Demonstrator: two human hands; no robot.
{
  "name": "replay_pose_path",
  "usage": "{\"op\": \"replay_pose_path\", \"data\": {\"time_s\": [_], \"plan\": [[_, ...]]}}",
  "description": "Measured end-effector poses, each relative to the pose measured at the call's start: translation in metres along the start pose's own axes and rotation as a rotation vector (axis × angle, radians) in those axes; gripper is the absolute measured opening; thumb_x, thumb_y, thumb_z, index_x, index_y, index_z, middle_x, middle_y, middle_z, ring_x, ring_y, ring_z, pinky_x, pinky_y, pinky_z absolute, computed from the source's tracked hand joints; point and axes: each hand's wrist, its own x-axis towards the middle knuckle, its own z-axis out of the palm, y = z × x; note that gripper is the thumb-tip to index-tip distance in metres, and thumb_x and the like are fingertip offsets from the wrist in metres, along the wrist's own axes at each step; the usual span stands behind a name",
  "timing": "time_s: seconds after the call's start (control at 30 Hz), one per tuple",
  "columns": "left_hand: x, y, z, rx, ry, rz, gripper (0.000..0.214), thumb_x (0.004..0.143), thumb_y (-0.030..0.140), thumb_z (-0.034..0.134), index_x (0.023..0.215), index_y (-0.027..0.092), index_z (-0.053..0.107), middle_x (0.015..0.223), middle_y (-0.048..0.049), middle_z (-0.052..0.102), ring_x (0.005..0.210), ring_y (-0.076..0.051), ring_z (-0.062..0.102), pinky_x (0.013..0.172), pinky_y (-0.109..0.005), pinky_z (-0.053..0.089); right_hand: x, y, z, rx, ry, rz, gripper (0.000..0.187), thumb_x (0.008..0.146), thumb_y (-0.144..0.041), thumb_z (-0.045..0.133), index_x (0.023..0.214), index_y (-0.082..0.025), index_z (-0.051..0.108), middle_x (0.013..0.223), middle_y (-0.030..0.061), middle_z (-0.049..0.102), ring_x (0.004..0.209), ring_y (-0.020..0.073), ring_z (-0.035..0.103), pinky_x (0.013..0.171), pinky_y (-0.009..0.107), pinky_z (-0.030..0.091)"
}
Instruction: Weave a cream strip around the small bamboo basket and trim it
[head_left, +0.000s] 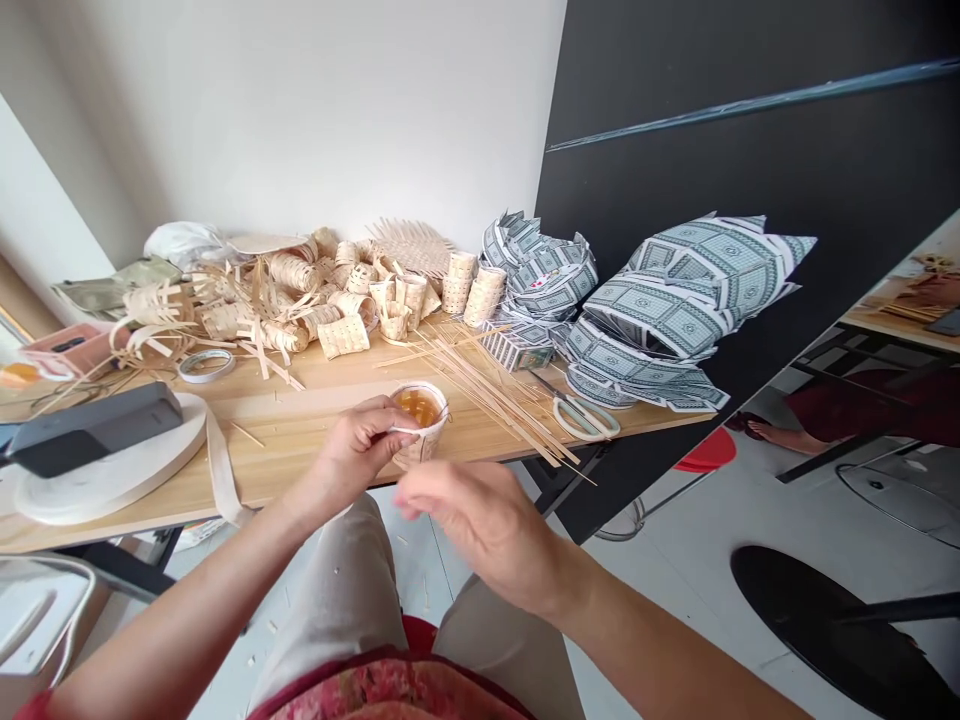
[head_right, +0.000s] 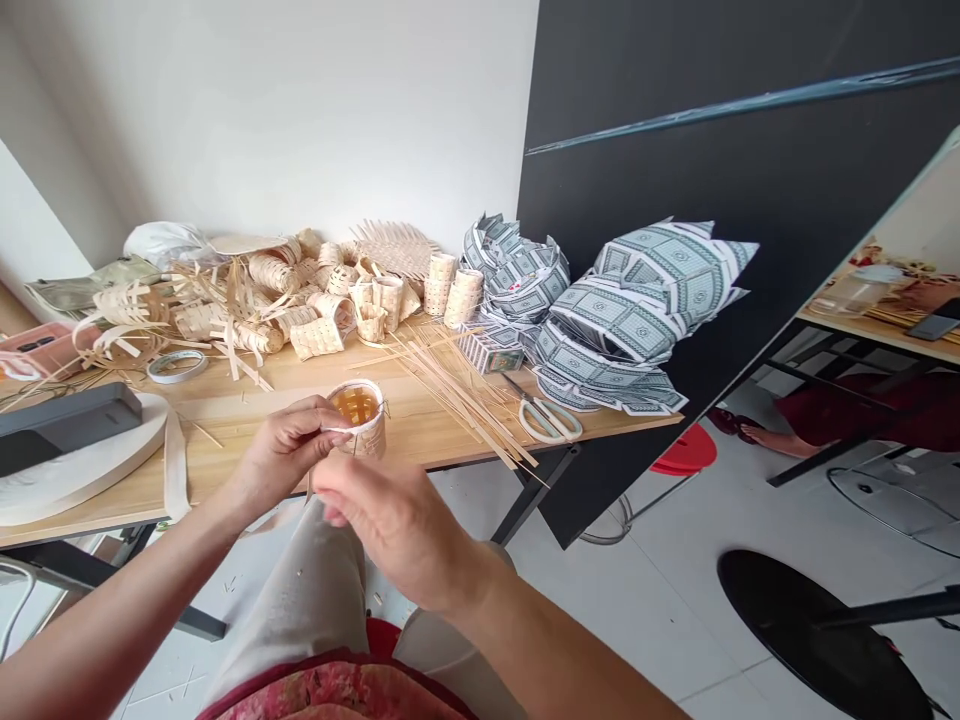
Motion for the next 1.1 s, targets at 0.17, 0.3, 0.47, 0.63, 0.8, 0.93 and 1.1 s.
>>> {"op": "replay_pose_path", "data": {"time_s": [0.17,0.3,0.47,0.63,0.8,0.93,1.1], "plan": [[-0.006,0.001,-0.003,0.166,0.191,0.067,0.011,0.079,0.012,0.058,0.081,0.015,0.068,0.071,-0.0027,0.062,0.068,-0.011,0.058,0.061,-0.02,0.046,-0.018,0.006,-0.008,0.004,0.352,0.219,0.014,0.088,-0.015,0.041,0.083,-0.02,0.053,0.064,-0.0027,0.051,0.054,0.0084,0.046,0.05,0.02,0.039],[-0.01,-0.002,-0.006,0.19,0.325,-0.01,0.011,0.078,0.012,0.058,0.078,0.016,0.068,0.07,-0.0024,0.061,0.068,-0.011,0.057,0.06,-0.02,0.045,-0.035,0.001,-0.018,0.133,0.715,0.305,0.013,0.086,-0.015,0.048,0.087,-0.022,0.059,0.06,-0.004,0.049,0.052,0.0088,0.045,0.048,0.022,0.039],[-0.012,-0.01,-0.012,0.05,0.459,-0.168,0.01,0.075,0.017,0.059,0.072,0.016,0.068,0.062,0.0009,0.053,0.052,-0.008,0.048,0.047,-0.018,0.039,-0.047,-0.01,-0.027,0.203,0.92,0.338,0.005,0.082,-0.021,0.057,0.084,-0.022,0.062,0.067,-0.0017,0.056,0.055,0.0095,0.048,0.048,0.023,0.042],[-0.014,-0.011,-0.01,-0.15,0.558,-0.28,0.01,0.071,0.024,0.065,0.072,0.015,0.068,0.057,0.0033,0.048,0.046,-0.006,0.043,0.042,-0.017,0.035,-0.045,-0.014,-0.025,0.118,0.969,0.436,0.004,0.082,-0.024,0.059,0.082,-0.022,0.061,0.068,-0.0012,0.056,0.061,0.0107,0.051,0.052,0.023,0.044],[-0.013,-0.001,0.003,-0.47,0.571,-0.368,0.017,0.064,0.029,0.072,0.07,0.014,0.066,0.055,0.0044,0.05,0.042,-0.004,0.041,0.038,-0.015,0.032,-0.022,-0.011,-0.017,-0.11,0.727,0.453,0.005,0.08,-0.02,0.059,0.08,-0.021,0.064,0.053,-0.0051,0.055,0.046,0.0074,0.049,0.047,0.019,0.041],[-0.013,0.009,0.013,-0.616,0.497,-0.407,0.013,0.067,0.026,0.071,0.071,0.016,0.065,0.047,0.0064,0.046,0.041,-0.003,0.039,0.038,-0.014,0.032,0.0,-0.004,-0.003,-0.281,0.436,0.341,0.016,0.08,-0.014,0.053,0.073,-0.019,0.066,0.047,-0.005,0.055,0.039,0.0066,0.047,0.044,0.019,0.037],[-0.015,0.019,0.018,-0.663,0.475,-0.404,0.011,0.065,0.024,0.072,0.071,0.017,0.067,0.053,0.0055,0.049,0.042,-0.002,0.041,0.038,-0.013,0.032,0.011,0.005,0.01,-0.445,0.396,0.256,0.022,0.081,-0.012,0.049,0.07,-0.017,0.067,0.052,-0.0021,0.06,0.043,0.0072,0.048,0.046,0.019,0.034]]}}
